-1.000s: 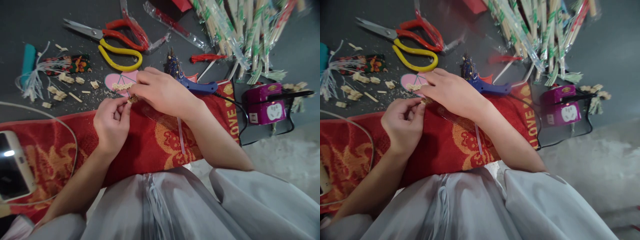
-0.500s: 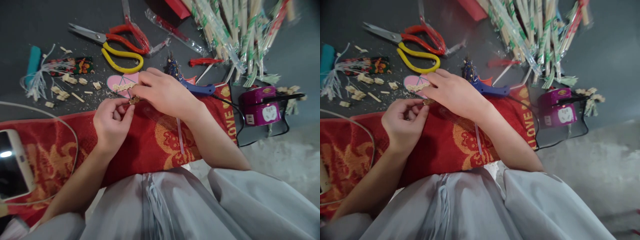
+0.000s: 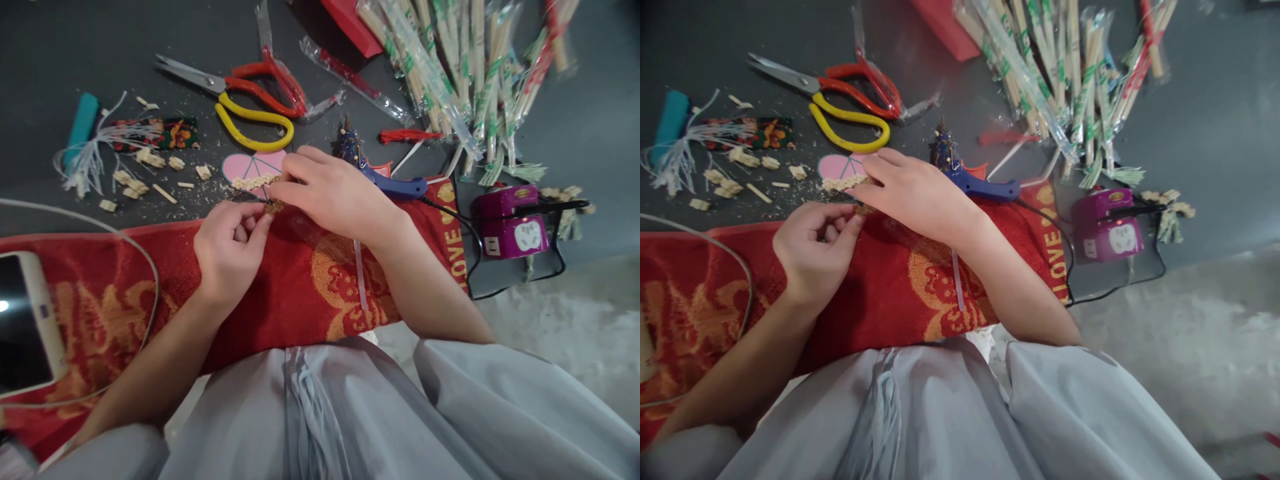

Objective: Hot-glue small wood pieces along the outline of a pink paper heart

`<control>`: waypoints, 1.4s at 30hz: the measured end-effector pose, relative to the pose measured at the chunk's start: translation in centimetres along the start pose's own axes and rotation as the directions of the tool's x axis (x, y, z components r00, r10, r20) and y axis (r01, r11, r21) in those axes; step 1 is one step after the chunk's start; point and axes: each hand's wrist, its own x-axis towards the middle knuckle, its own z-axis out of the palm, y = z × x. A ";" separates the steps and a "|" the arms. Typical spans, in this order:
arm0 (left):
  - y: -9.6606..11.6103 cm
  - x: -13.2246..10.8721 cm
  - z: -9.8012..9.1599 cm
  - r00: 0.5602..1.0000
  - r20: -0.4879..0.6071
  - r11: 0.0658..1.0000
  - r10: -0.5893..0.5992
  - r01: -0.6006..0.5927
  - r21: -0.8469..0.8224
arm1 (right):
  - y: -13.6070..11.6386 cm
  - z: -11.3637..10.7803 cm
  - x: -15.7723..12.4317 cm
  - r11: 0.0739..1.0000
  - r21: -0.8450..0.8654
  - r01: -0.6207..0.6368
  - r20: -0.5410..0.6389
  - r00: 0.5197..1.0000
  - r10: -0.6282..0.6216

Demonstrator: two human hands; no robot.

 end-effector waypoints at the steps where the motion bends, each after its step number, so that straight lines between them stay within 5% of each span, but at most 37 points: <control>1: 0.0 0.0 0.0 1.000 0.000 1.000 -0.001 0.001 0.002 | -0.1 -0.1 0.0 1.000 0.007 -0.006 0.009 1.000 0.006; 11: 0.3 0.0 0.1 1.000 -0.002 0.999 -0.019 0.019 -0.028 | 0.2 -0.3 -0.2 0.999 0.039 -0.014 -0.032 0.999 0.015; 24: 1.1 0.1 -0.4 0.981 -0.135 0.988 0.143 -0.148 -0.030 | 1.1 0.0 -0.9 0.963 0.271 -0.013 -0.154 0.986 0.057; 35: 1.1 -0.1 -0.3 0.948 -0.193 0.965 0.251 -0.261 -0.029 | 1.4 0.3 -1.0 0.923 0.383 -0.050 -0.137 0.984 0.110; 42: 0.8 -0.4 -0.3 0.976 -0.152 0.987 0.158 -0.155 0.033 | 1.4 0.8 -1.0 0.930 0.366 -0.030 -0.185 0.977 0.104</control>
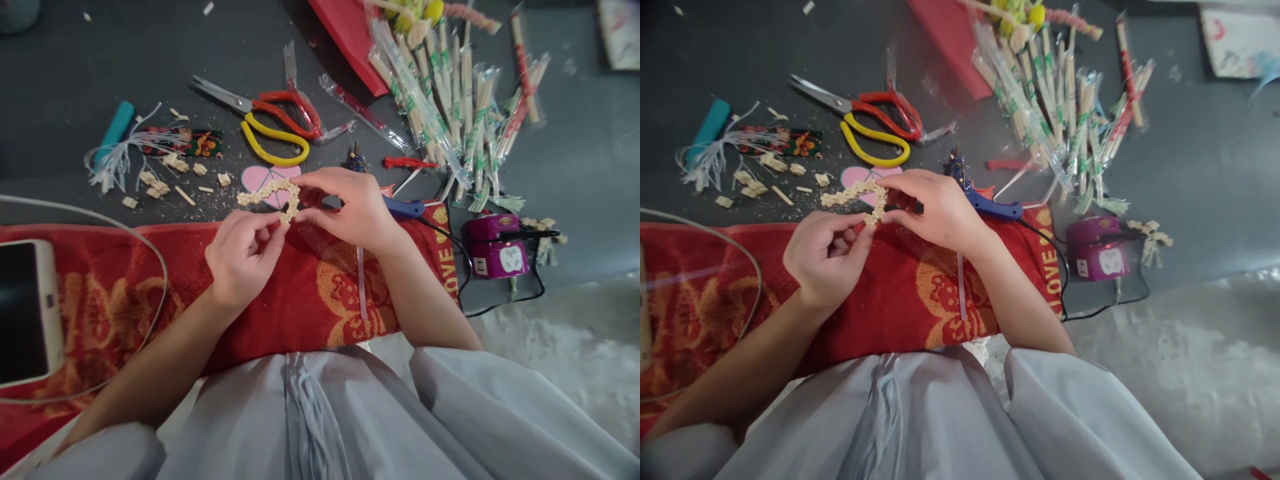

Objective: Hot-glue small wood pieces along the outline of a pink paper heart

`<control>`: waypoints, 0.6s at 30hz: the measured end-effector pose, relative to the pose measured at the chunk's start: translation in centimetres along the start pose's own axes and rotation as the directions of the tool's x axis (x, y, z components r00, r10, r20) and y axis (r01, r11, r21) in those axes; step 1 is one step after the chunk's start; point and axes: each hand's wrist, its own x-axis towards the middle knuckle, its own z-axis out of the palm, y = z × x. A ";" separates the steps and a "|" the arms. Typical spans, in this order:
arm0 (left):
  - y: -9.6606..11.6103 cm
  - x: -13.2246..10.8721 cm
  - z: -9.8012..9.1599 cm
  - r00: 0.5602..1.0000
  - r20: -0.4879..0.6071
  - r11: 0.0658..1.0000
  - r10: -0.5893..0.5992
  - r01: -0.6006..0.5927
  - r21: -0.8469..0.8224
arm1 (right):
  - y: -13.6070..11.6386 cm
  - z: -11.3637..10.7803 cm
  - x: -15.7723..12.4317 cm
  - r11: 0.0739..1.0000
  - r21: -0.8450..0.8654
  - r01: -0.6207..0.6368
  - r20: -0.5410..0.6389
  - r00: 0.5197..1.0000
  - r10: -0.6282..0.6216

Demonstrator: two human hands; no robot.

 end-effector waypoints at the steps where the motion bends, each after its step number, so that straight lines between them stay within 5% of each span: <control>1: 0.0 0.0 0.0 1.000 -0.003 1.000 -0.003 0.003 0.006 | 0.0 0.1 0.0 1.000 -0.004 0.004 -0.011 1.000 -0.004; 11: 0.1 0.2 0.1 0.996 -0.069 0.996 0.061 -0.066 -0.067 | -0.2 0.2 -0.1 0.999 -0.028 0.017 -0.027 0.999 -0.018; 18: -0.1 -0.2 0.1 0.995 0.069 0.997 -0.075 0.073 0.039 | -0.2 0.0 -0.2 0.994 -0.107 0.018 0.044 0.999 -0.014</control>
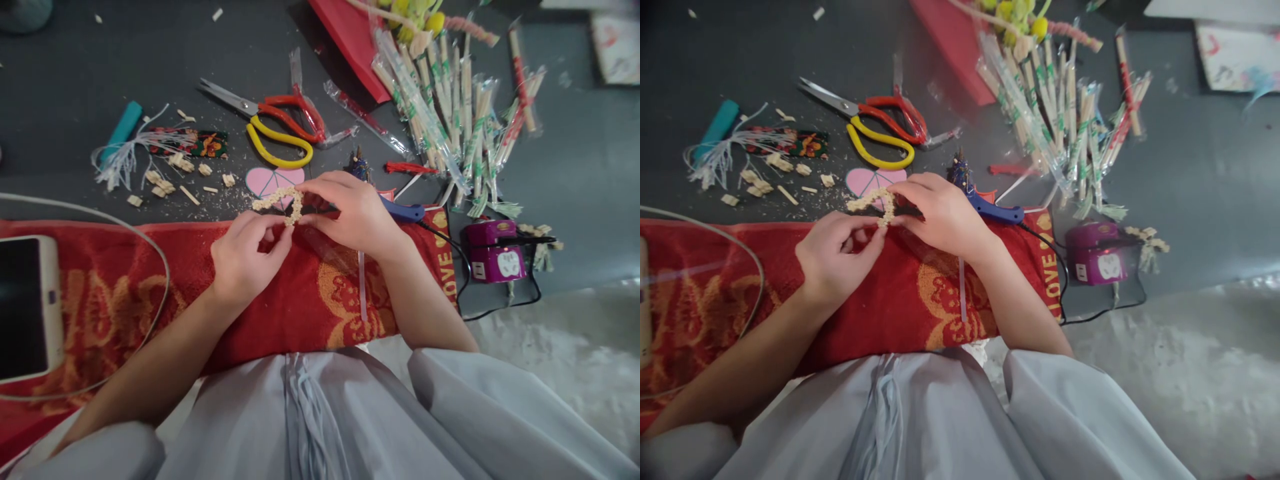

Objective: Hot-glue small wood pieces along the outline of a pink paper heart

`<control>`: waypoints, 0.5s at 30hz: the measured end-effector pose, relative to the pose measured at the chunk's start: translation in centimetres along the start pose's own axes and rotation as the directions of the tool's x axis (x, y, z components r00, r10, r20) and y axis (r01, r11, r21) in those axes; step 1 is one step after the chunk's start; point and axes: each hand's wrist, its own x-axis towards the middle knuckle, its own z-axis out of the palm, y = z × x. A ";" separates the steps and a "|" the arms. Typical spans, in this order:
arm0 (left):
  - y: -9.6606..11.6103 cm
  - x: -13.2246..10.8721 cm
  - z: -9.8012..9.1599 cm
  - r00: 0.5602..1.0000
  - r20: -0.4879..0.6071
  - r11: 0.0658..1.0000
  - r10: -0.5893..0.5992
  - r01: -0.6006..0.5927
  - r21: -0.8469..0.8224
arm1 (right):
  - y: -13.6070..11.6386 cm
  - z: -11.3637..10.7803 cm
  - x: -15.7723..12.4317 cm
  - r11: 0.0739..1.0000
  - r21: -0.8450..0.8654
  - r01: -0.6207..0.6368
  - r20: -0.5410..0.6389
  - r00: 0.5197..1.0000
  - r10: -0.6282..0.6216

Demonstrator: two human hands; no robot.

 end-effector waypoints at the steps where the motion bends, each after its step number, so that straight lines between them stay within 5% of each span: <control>1: -0.1 0.0 0.1 0.999 0.025 1.000 -0.026 0.025 0.019 | 0.0 0.0 0.0 1.000 -0.022 -0.002 0.018 1.000 0.002; 8: -0.5 0.0 0.3 0.987 0.158 0.996 -0.035 0.021 0.088 | -0.3 0.5 0.1 0.988 -0.154 0.005 0.074 0.997 0.007; 15: -0.2 0.6 -0.6 0.981 0.131 0.960 -0.141 0.102 0.262 | -0.7 0.4 -0.2 0.958 -0.286 -0.002 0.090 0.996 0.029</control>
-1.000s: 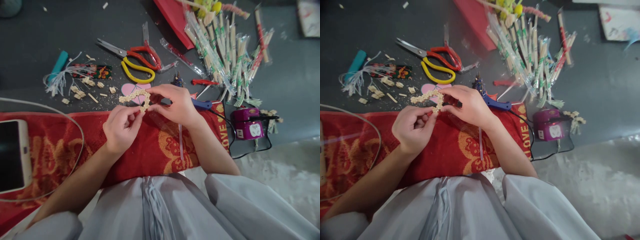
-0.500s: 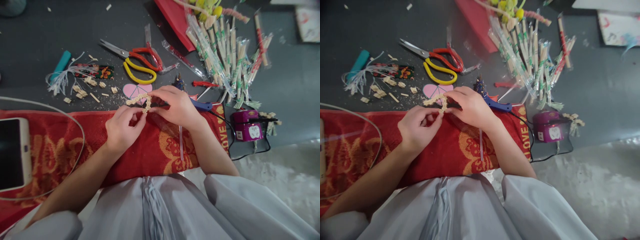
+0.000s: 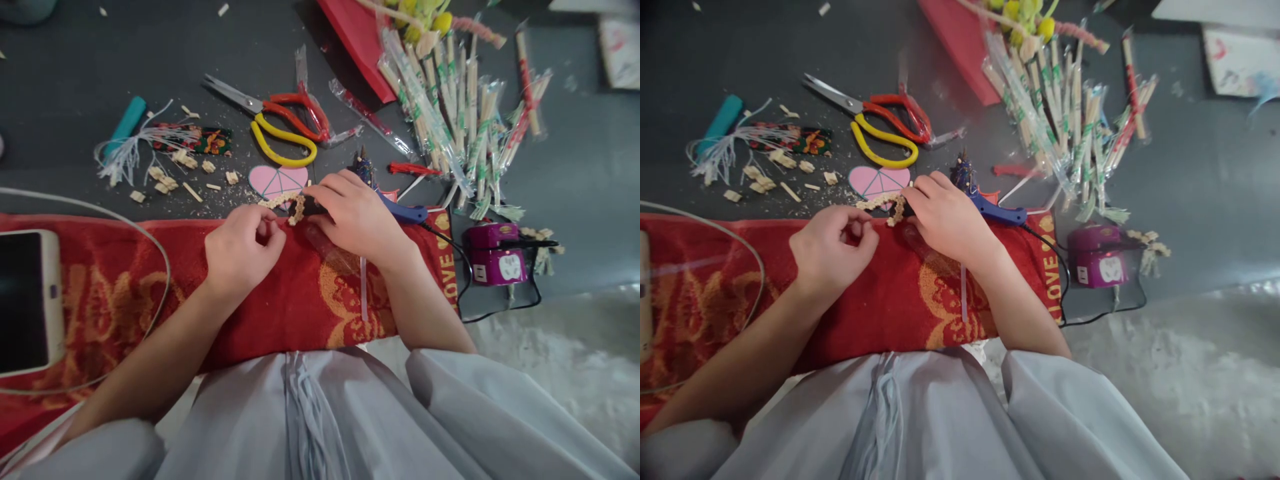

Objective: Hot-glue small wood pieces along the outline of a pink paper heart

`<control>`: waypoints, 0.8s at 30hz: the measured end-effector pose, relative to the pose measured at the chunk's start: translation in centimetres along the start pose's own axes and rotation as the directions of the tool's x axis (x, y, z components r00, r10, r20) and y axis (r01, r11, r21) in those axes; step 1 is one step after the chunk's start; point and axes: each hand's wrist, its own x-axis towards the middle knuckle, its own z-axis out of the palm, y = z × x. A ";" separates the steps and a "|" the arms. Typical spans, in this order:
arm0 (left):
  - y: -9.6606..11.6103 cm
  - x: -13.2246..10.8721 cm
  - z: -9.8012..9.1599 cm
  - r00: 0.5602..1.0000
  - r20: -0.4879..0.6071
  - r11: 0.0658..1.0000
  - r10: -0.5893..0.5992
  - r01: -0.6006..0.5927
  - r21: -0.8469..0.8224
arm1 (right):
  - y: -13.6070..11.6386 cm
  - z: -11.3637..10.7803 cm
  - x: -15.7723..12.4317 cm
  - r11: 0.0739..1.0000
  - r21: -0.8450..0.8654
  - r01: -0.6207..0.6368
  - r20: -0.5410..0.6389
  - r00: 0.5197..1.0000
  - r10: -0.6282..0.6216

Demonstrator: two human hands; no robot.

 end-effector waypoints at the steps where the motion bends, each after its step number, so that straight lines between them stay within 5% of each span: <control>1: -0.1 0.1 -0.1 0.999 0.017 0.999 -0.032 0.031 0.024 | 0.0 0.0 -0.1 1.000 -0.008 0.004 -0.006 1.000 -0.004; 6: -0.5 0.5 -0.2 0.990 0.112 0.989 -0.089 0.075 0.126 | -0.2 0.2 -0.2 0.997 -0.016 0.071 -0.029 0.997 -0.071; 17: -0.4 0.5 0.2 0.991 0.136 0.995 -0.014 0.001 0.097 | 0.0 1.3 0.7 0.995 0.016 0.102 -0.022 0.995 -0.102; 24: 0.5 0.7 0.0 0.960 0.278 0.992 -0.019 -0.016 0.125 | 0.5 1.6 0.9 0.988 0.037 0.150 -0.072 0.987 -0.147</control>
